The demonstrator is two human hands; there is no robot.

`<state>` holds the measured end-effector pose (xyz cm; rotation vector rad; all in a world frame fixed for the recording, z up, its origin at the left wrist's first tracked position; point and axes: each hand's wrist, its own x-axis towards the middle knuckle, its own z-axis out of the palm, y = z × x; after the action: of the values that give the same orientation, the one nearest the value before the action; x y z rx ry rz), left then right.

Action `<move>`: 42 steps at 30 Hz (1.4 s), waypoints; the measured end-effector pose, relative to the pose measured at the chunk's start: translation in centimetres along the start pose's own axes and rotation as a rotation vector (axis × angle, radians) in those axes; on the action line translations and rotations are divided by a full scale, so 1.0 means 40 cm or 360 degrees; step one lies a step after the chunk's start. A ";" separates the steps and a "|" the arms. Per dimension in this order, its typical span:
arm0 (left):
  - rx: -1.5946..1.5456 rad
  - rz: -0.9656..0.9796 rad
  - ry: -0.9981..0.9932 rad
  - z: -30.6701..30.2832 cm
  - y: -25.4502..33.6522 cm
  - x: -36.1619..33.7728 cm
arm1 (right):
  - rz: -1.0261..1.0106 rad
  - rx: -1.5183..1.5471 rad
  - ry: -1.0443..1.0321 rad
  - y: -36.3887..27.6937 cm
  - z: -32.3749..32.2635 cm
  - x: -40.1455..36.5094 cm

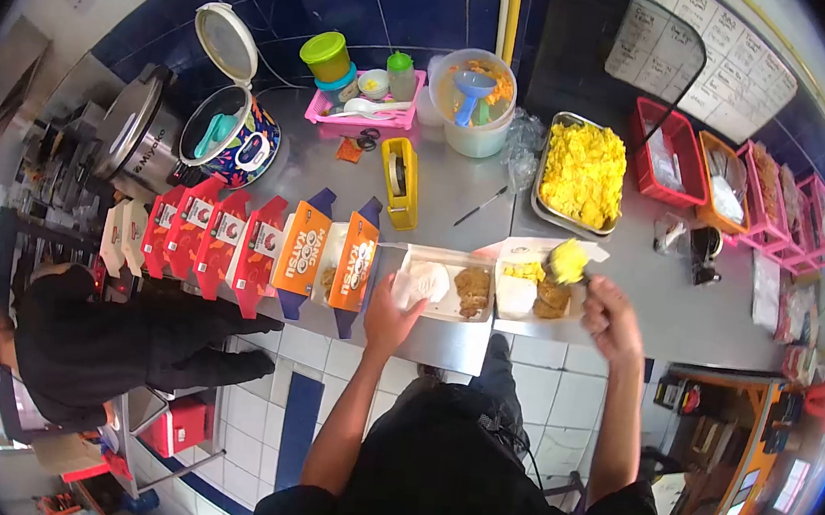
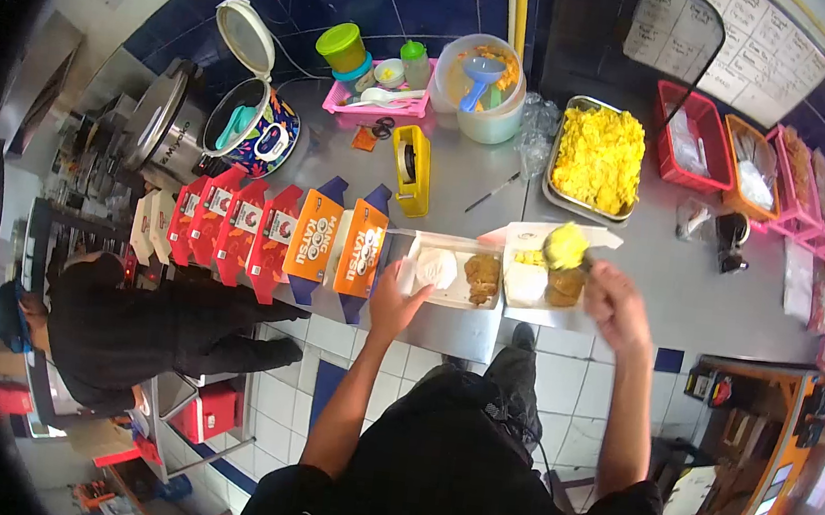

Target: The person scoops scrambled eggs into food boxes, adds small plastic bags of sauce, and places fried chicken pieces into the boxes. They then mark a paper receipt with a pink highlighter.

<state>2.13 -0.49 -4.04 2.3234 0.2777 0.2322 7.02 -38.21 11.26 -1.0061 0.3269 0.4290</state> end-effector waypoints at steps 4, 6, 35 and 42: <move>0.0229 -0.0161 -0.0170 0.013 0.045 0.064 | 0.0127 -0.0140 0.0104 0.237 0.105 -0.007; 0.0220 -0.0244 -0.0341 -0.012 0.080 0.096 | 0.0035 -0.0445 0.0249 0.329 0.143 0.037; -0.0205 -0.0398 -0.0526 0.004 0.014 0.121 | -0.1235 -0.2051 0.0932 0.546 0.288 0.156; -0.0183 -0.0399 -0.0516 -0.005 0.020 0.123 | -0.1111 -0.1800 0.1009 0.548 0.311 0.156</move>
<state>6.91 0.44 -2.90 2.1454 0.3768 -0.2447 2.54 -16.07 -1.56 -2.2659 0.2572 -0.4437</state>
